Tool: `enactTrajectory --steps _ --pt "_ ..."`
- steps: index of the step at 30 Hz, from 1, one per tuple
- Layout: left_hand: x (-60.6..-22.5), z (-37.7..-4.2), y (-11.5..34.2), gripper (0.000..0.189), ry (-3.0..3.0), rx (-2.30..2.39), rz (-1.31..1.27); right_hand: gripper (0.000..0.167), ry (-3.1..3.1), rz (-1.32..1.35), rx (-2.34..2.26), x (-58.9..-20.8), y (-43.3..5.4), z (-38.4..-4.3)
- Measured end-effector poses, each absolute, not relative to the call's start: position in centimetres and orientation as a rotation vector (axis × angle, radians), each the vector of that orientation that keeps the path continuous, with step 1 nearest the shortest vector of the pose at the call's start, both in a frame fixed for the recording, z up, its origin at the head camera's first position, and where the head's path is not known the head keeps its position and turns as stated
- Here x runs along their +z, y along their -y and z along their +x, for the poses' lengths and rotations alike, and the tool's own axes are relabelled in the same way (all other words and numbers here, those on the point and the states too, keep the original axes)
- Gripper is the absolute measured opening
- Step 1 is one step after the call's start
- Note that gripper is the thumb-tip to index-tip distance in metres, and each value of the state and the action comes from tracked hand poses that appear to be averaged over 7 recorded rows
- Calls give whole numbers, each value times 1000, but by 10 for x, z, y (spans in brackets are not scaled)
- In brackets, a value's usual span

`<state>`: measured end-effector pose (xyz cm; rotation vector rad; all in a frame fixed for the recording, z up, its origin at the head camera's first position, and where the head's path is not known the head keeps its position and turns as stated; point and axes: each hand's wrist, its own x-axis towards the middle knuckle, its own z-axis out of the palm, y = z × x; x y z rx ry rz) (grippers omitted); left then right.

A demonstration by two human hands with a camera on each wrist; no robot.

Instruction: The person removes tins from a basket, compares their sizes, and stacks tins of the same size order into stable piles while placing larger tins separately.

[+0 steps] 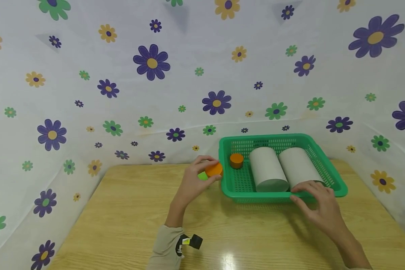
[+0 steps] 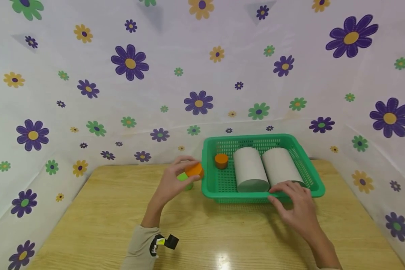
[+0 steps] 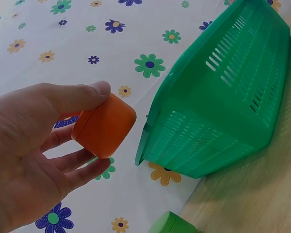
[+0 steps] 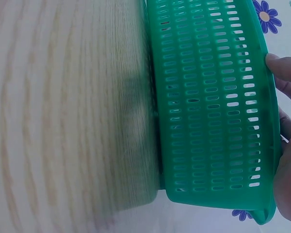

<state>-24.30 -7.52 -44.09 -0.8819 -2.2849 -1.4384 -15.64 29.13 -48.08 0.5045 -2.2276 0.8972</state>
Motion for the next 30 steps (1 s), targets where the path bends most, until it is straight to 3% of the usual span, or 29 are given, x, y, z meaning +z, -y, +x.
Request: enactTrajectory --steps 30 --pt "-481 -268 104 39 2176 -1661 -656 30 2227 499 898 -483 -291 -158"
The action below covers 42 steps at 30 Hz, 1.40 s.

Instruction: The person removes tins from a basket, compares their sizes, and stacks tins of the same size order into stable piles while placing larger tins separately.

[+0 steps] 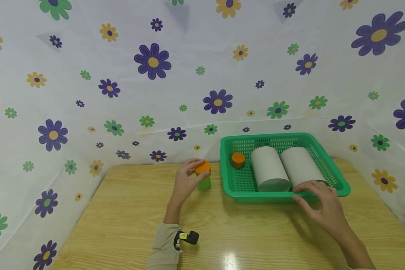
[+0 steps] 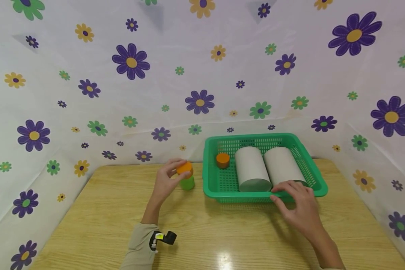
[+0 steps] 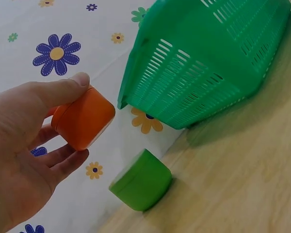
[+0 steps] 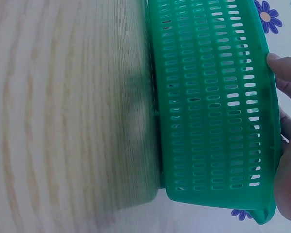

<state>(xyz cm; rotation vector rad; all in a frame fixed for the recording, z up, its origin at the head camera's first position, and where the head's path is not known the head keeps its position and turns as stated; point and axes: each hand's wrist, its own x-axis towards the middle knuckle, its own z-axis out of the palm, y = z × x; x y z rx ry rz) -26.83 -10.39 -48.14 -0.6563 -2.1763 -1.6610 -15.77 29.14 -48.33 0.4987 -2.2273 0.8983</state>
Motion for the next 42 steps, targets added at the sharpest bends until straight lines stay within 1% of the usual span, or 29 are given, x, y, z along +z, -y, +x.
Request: enactTrajectory --steps 3,10,19,31,42 --pt "-483 -267 103 39 2172 -1684 -645 29 2226 503 899 -483 -291 -157" --pt "-473 -257 101 35 2113 -1765 -646 30 2222 497 900 -484 -290 -157" --pt "-507 -278 103 37 2114 -1771 -581 30 2215 514 900 -487 -292 -158" --pt "-520 -279 104 38 2166 -1738 -550 31 2203 511 892 -493 -294 -159" --pt "-520 -277 102 39 2155 -1784 -572 29 2194 518 892 -495 -293 -159"
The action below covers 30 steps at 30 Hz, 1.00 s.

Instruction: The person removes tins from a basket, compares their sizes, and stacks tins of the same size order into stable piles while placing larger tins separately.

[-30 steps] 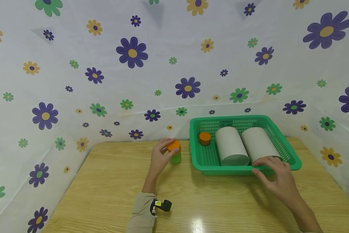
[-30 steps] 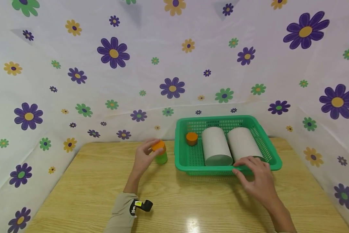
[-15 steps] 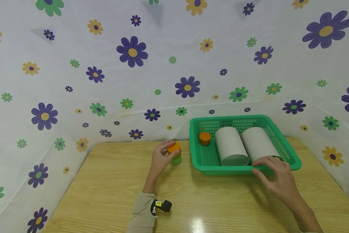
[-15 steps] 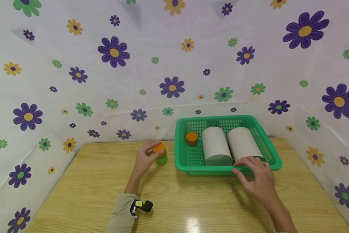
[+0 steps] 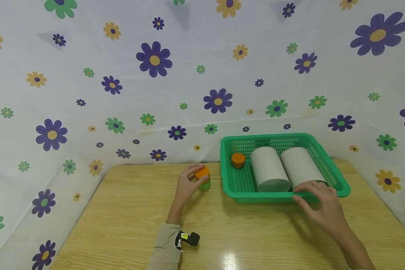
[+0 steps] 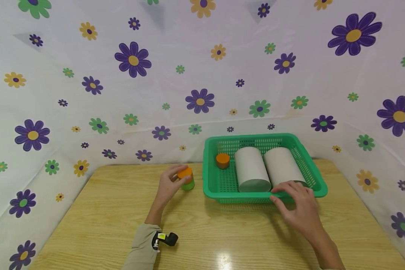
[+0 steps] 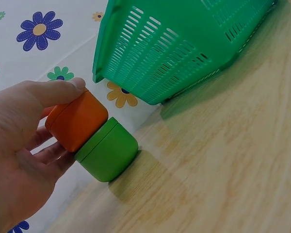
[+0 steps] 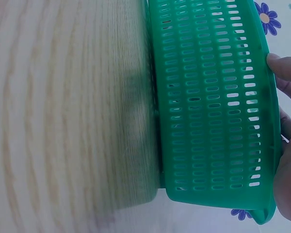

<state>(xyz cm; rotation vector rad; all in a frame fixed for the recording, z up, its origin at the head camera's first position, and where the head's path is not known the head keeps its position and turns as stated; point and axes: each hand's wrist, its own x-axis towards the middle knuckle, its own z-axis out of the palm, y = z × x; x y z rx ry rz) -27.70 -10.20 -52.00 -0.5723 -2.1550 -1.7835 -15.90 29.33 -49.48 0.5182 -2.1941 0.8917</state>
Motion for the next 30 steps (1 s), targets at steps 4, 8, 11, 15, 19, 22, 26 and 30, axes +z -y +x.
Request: enactTrajectory --steps 4,8,11,15,19,22,26,30 --pt "-508 -271 101 39 2182 -1781 -593 29 2195 516 894 -493 -293 -158" --pt "-492 -259 100 37 2199 -1789 -613 30 2194 509 892 -492 -294 -158" --pt "-494 -260 99 37 2197 -1782 -597 30 2194 509 890 -492 -294 -158" --pt "-508 -270 101 39 2181 -1755 -566 31 2195 512 885 -493 -294 -158" --pt "-510 -273 104 38 2161 -1729 -545 31 2197 514 884 -492 -293 -158" --pt "-505 -273 107 37 2175 -1683 -530 30 2197 518 890 -491 -292 -158" --pt "-496 -270 108 35 2211 -1571 -534 30 2198 515 890 -491 -292 -158" --pt "-484 -267 106 32 2215 -1446 -570 30 2199 507 891 -491 -292 -158"
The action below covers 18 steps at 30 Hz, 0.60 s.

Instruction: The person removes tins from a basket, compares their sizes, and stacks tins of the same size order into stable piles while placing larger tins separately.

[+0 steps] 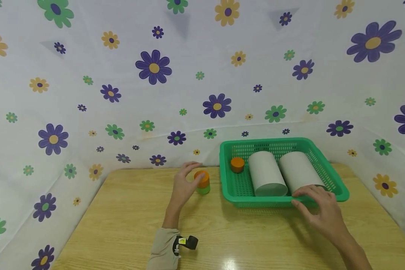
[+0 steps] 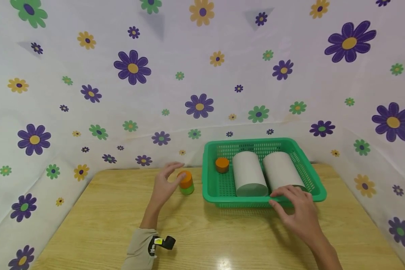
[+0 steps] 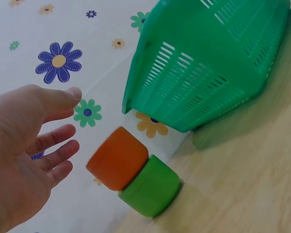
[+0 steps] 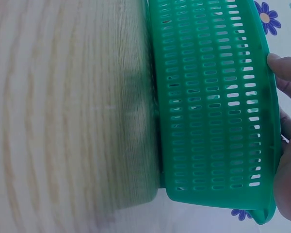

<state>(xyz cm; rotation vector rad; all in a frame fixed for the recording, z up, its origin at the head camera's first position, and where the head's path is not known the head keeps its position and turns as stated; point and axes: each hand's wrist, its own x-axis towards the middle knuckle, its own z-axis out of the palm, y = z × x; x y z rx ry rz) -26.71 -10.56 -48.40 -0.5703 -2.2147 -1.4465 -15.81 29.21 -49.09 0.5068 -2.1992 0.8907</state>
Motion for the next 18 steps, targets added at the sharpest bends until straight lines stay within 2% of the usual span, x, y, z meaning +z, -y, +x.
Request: enactTrajectory --steps 11,18 --pt "-465 -253 91 24 2188 -1326 -662 31 2183 532 881 -491 -295 -160" --pt "-466 -251 73 22 2198 -1315 -766 33 2172 541 886 -493 -294 -159"
